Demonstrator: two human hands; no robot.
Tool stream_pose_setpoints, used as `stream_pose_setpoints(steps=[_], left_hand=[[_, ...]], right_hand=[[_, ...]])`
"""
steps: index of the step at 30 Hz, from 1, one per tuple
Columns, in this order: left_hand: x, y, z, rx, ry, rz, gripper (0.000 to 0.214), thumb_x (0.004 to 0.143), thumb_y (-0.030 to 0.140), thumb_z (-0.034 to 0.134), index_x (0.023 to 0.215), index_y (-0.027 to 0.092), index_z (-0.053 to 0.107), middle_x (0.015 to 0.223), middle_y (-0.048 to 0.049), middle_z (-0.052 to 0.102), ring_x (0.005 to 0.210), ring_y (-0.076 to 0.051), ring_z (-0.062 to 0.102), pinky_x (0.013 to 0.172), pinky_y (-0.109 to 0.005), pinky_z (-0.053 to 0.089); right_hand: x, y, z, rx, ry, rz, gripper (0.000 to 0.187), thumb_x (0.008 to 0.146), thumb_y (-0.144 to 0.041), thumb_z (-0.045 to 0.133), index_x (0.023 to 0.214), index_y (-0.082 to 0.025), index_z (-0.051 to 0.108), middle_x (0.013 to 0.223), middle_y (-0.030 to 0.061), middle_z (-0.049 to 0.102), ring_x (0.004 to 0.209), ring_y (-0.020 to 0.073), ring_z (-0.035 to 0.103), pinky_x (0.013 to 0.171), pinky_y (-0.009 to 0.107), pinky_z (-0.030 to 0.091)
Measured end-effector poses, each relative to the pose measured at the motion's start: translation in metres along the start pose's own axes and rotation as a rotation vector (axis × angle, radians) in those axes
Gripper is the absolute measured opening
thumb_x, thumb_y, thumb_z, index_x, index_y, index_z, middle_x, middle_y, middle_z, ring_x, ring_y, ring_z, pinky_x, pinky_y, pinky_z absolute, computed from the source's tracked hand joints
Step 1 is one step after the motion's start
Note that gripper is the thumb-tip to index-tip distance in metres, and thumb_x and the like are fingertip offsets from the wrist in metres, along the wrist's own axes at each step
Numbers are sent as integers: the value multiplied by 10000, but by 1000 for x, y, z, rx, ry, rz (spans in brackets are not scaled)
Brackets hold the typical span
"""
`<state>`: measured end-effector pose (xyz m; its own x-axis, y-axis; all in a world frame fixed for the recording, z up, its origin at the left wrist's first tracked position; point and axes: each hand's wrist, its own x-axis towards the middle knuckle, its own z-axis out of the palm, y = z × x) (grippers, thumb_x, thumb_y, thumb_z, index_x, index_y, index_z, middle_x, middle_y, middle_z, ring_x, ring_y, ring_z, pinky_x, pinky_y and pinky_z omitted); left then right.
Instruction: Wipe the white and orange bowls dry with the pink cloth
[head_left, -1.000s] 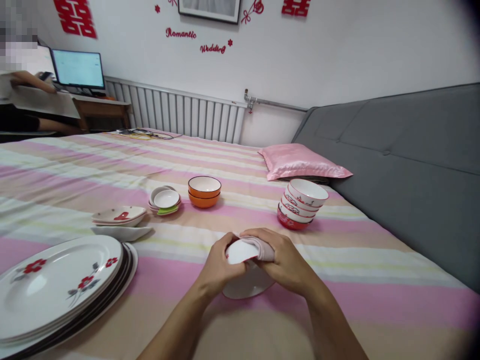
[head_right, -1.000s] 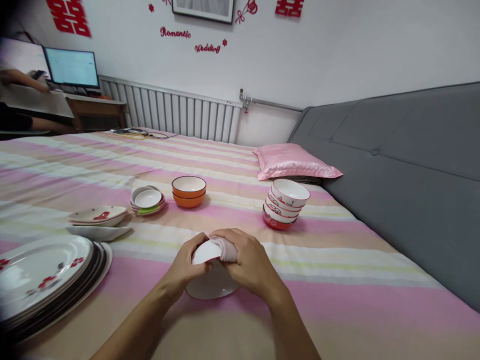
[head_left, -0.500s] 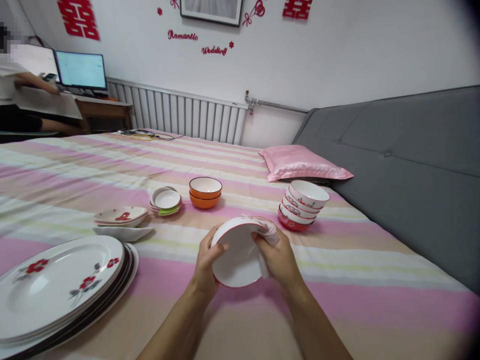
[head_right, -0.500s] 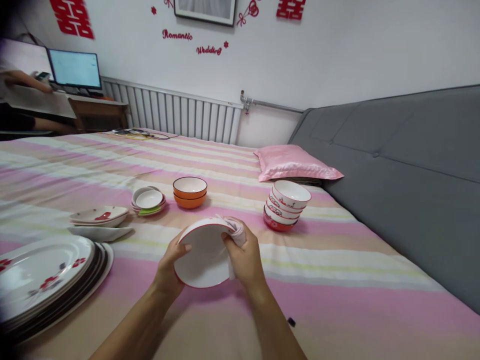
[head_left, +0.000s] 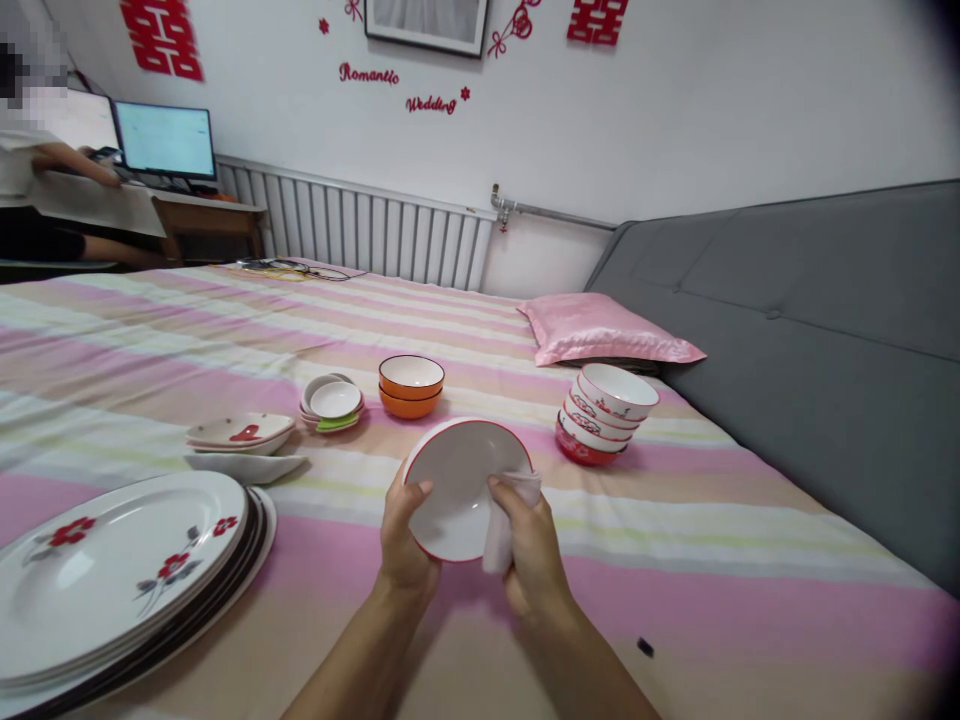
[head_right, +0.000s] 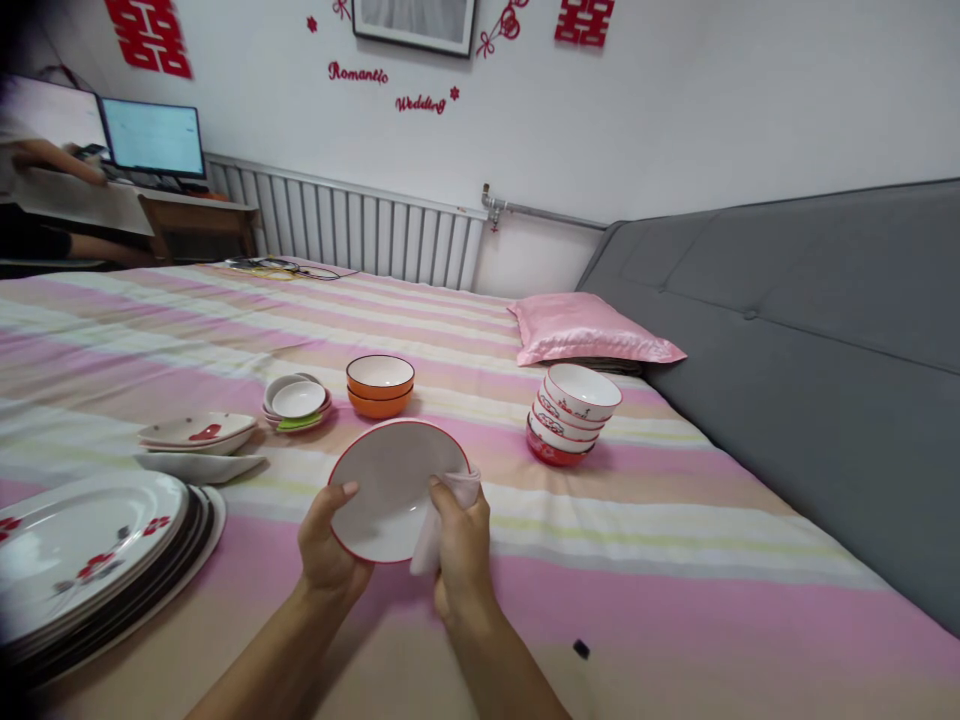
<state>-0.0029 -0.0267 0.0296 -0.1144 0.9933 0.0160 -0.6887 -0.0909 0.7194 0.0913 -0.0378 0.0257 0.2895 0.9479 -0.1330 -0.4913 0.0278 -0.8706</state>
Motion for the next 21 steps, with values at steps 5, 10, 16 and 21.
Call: stream_pose_setpoints(steps=[5, 10, 16, 21], left_hand=[[-1, 0, 5, -74, 92, 9, 426, 589, 310, 604, 989, 173, 657, 770, -21, 704, 777, -257, 662, 690, -332, 512], [-3, -2, 4, -95, 138, 41, 344, 623, 311, 603, 943, 195, 650, 798, -1, 698, 782, -237, 657, 706, -322, 506], [-4, -5, 1, 54, 5, 70, 487, 701, 384, 599, 1145, 185, 596, 933, -50, 697, 844, -253, 653, 732, -326, 500], [-2, 5, 2, 217, -255, 72, 584, 707, 399, 655, 1240, 194, 537, 1144, -83, 645, 1038, -279, 589, 869, -334, 455]], right_hand=[[-7, 5, 5, 48, -24, 65, 366, 700, -347, 670, 1016, -179, 593, 903, 57, 727, 851, 248, 686, 694, 329, 548], [-13, 9, 8, 53, -47, 104, 337, 711, -360, 681, 987, -185, 600, 938, 48, 725, 878, 222, 679, 764, 309, 540], [-5, 8, 2, 4, -8, 65, 388, 667, -337, 699, 1004, -166, 611, 947, 74, 730, 872, 243, 683, 759, 337, 542], [9, -8, -11, -34, 7, -1, 427, 624, -354, 738, 989, -157, 637, 981, 89, 729, 894, 267, 676, 762, 359, 533]])
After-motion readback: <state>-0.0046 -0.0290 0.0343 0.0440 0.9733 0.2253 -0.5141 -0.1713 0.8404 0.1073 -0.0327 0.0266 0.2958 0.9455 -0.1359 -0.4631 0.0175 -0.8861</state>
